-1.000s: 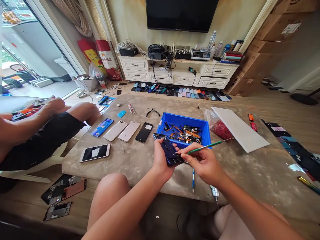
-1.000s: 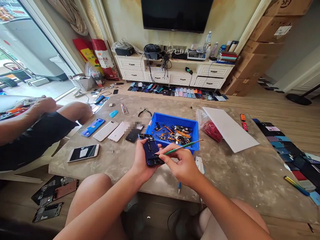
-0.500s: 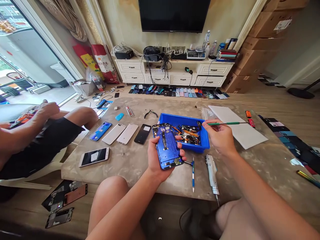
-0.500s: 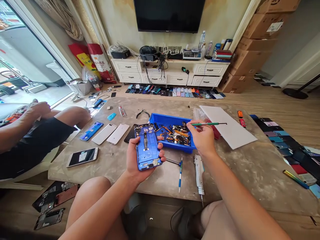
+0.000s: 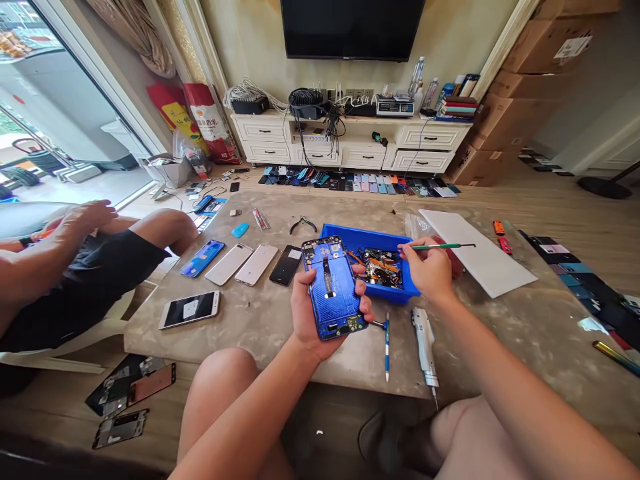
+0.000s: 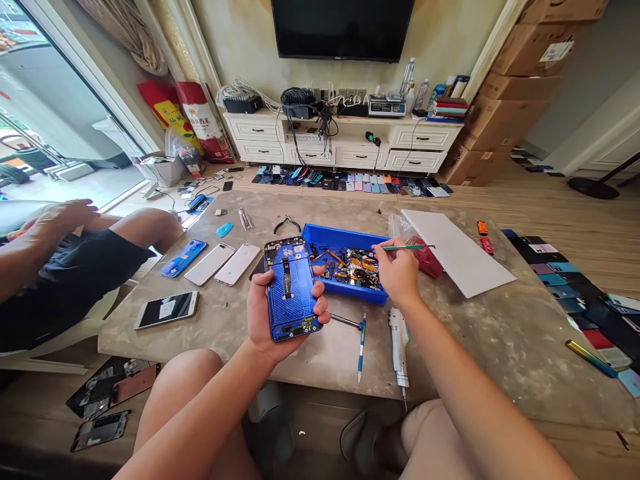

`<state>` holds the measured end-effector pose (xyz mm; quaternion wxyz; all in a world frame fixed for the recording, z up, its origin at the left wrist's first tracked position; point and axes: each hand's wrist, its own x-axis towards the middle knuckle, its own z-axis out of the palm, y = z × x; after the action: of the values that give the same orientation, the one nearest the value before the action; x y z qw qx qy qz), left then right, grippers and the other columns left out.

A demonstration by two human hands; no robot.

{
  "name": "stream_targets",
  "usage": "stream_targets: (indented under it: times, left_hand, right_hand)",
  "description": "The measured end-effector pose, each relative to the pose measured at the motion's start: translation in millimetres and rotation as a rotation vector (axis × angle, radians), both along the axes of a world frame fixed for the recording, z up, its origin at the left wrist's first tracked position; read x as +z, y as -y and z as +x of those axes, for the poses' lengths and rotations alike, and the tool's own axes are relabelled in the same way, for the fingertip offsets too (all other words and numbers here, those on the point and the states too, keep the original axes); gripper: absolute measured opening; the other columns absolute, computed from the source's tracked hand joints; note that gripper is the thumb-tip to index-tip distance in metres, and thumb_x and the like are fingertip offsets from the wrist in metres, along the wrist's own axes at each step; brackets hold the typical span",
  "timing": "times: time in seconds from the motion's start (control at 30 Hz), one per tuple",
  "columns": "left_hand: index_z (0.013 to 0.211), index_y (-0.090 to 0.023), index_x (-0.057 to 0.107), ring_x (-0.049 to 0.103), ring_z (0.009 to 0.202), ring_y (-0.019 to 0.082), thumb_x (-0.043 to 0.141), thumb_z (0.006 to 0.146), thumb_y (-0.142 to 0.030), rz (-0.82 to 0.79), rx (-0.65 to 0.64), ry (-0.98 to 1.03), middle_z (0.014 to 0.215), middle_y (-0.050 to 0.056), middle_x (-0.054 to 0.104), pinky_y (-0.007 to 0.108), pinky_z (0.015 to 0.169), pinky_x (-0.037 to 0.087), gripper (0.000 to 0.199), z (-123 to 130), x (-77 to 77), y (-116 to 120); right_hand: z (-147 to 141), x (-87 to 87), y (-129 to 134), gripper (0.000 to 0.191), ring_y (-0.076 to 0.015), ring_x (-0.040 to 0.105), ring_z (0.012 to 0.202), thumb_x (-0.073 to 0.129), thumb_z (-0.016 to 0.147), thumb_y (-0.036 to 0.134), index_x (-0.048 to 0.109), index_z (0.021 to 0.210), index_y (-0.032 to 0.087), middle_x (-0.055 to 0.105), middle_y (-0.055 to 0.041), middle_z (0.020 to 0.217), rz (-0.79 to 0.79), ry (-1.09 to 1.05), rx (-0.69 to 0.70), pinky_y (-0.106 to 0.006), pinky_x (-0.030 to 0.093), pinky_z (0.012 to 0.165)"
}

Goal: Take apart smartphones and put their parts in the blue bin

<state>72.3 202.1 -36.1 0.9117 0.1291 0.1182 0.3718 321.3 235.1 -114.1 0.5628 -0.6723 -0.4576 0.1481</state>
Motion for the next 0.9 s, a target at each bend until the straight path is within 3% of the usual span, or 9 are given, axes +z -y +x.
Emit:
stream_targets:
  times: [0.17, 0.27, 0.47, 0.57, 0.7, 0.9]
  left_hand:
    - [0.108, -0.008, 0.065, 0.057, 0.063, 0.021, 0.045, 0.081, -0.051, -0.013, 0.011, -0.012, 0.080, 0.009, 0.058, 0.035, 0.063, 0.047, 0.055, -1, 2.5, 0]
    - [0.109, -0.008, 0.066, 0.057, 0.064, 0.021, 0.044, 0.081, -0.051, -0.011, 0.018, -0.004, 0.081, 0.009, 0.058, 0.035, 0.063, 0.047, 0.056, -1, 2.4, 0]
    - [0.111, -0.006, 0.066, 0.059, 0.068, 0.022, 0.042, 0.083, -0.051, -0.003, 0.063, -0.008, 0.081, 0.010, 0.058, 0.037, 0.068, 0.050, 0.058, -2, 1.8, -1]
    - [0.111, -0.006, 0.065, 0.060, 0.072, 0.024, 0.039, 0.085, -0.051, 0.002, 0.101, -0.004, 0.081, 0.010, 0.058, 0.038, 0.072, 0.051, 0.059, -2, 3.0, 0]
    - [0.111, -0.005, 0.066, 0.060, 0.072, 0.024, 0.039, 0.085, -0.052, 0.005, 0.086, 0.024, 0.081, 0.011, 0.058, 0.039, 0.072, 0.052, 0.060, -3, 5.1, 2]
    - [0.112, -0.006, 0.066, 0.061, 0.071, 0.024, 0.041, 0.084, -0.052, 0.010, 0.056, 0.021, 0.082, 0.010, 0.059, 0.039, 0.070, 0.052, 0.059, -4, 5.3, 2]
  right_hand:
    - [-8, 16.7, 6, 0.027, -0.0198, 0.067, 0.074, 0.073, 0.081, 0.046, 0.069, 0.084, 0.019, 0.072, -0.0046, 0.082, 0.033, -0.011, -0.016, -0.037, 0.056, 0.076]
    - [-19, 33.0, 18, 0.026, -0.0185, 0.064, 0.069, 0.073, 0.081, 0.046, 0.071, 0.084, 0.020, 0.069, -0.0029, 0.077, 0.054, -0.071, 0.047, -0.033, 0.056, 0.069]
    - [-54, 68.7, 79, 0.017, -0.0171, 0.066, 0.066, 0.061, 0.093, 0.041, 0.069, 0.093, 0.026, 0.068, -0.0033, 0.085, 0.108, -0.257, 0.302, -0.031, 0.059, 0.060]
    - [-71, 81.4, 112, 0.010, -0.0162, 0.067, 0.063, 0.062, 0.095, 0.029, 0.071, 0.099, 0.028, 0.069, -0.0027, 0.084, 0.149, -0.299, 0.478, -0.029, 0.059, 0.056]
    - [-81, 87.4, 126, 0.018, -0.0168, 0.071, 0.061, 0.066, 0.093, 0.019, 0.072, 0.106, 0.029, 0.075, -0.0018, 0.080, 0.065, -0.180, 0.632, -0.029, 0.062, 0.056]
    - [-84, 82.1, 120, 0.014, -0.0154, 0.074, 0.063, 0.064, 0.093, 0.016, 0.070, 0.102, 0.026, 0.076, -0.0005, 0.078, 0.013, -0.200, 0.654, -0.026, 0.064, 0.059]
